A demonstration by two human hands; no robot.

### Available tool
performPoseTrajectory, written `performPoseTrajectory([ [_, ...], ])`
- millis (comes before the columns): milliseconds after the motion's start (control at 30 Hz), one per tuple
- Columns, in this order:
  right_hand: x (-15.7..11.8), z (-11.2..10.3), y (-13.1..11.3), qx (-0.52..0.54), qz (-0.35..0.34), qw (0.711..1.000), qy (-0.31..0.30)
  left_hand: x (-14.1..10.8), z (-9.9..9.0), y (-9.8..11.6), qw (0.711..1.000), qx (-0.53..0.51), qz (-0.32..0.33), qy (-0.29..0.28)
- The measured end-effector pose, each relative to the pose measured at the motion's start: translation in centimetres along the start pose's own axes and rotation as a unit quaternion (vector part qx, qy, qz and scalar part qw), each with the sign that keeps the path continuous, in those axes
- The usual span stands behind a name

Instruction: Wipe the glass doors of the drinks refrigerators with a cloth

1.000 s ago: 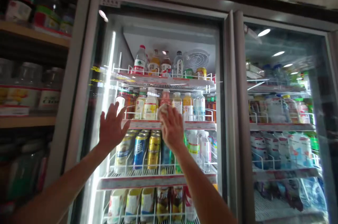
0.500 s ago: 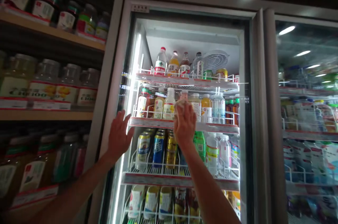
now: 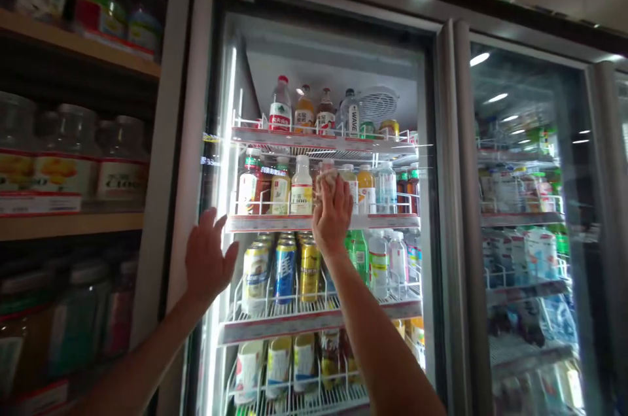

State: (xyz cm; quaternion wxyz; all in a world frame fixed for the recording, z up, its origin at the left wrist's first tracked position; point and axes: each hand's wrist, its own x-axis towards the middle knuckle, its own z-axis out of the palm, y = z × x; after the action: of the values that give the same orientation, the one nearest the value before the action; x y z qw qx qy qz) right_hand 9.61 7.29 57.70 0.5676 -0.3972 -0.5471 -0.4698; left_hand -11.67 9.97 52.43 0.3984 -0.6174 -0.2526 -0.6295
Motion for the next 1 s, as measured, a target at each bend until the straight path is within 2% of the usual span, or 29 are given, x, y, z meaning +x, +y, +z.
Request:
performPoseTrajectory([
  [33,0.0,-0.1,0.4,-0.006,0.038,0.999,0.024,0.0,0.1,0.1,1.0,0.016,-0.001,-0.012],
  [67,-0.2,-0.1,0.2,-0.008,0.042,0.999,0.028,0.0,0.1,0.3,0.999,0.031,-0.005,-0.026],
  [100,-0.6,0.1,-0.3,-0.005,0.016,1.0,0.016,0.1,0.2,0.4,0.998,0.044,-0.012,-0.04],
  [200,-2.3,0.3,-2.0,0.004,-0.12,0.99,-0.071,0.2,0.2,0.7,0.996,0.059,-0.028,-0.064],
  [233,-2.7,0.1,-2.0,0.001,-0.14,0.986,-0.09,0.2,0.2,0.7,0.996,0.058,-0.031,-0.068],
  [300,-3.1,-0.6,-0.5,-0.014,-0.102,0.991,-0.08,0.3,0.2,0.7,0.995,0.056,-0.031,-0.072],
  [400,-2.8,-1.5,2.1,-0.034,0.024,0.999,-0.003,0.3,0.2,0.7,0.995,0.054,-0.032,-0.077],
  [467,-3.0,-1.5,2.0,-0.035,0.037,0.999,0.007,0.3,0.2,0.7,0.995,0.05,-0.036,-0.079],
  [567,-4.0,-1.2,-0.2,-0.027,-0.093,0.992,-0.076,0.3,0.2,0.6,0.995,0.043,-0.041,-0.079],
  [633,-4.8,-1.6,-0.1,-0.033,-0.142,0.984,-0.106,0.3,0.2,0.6,0.996,0.043,-0.038,-0.074],
  [700,-5.2,-2.8,2.7,-0.052,-0.096,0.991,-0.076,0.4,0.1,0.6,0.996,0.048,-0.035,-0.073],
  [767,-5.3,-4.4,7.4,-0.076,-0.007,0.997,-0.012,0.3,0.2,0.7,0.996,0.053,-0.029,-0.069],
  [833,-5.2,-5.6,11.4,-0.091,0.069,0.991,0.062,0.3,0.3,0.8,0.996,0.056,-0.027,-0.067],
  [867,-5.3,-5.9,12.4,-0.091,0.097,0.988,0.079,0.2,0.3,0.8,0.996,0.055,-0.028,-0.066],
  [933,-5.9,-5.8,11.7,-0.079,0.1,0.988,0.086,0.2,0.4,0.7,0.996,0.052,-0.033,-0.064],
  [967,-6.4,-5.5,10.3,-0.066,0.075,0.992,0.077,0.2,0.4,0.6,0.996,0.049,-0.037,-0.062],
  [1000,-6.9,-5.1,8.6,-0.052,0.03,0.997,0.038,0.2,0.4,0.5,0.996,0.045,-0.038,-0.061],
])
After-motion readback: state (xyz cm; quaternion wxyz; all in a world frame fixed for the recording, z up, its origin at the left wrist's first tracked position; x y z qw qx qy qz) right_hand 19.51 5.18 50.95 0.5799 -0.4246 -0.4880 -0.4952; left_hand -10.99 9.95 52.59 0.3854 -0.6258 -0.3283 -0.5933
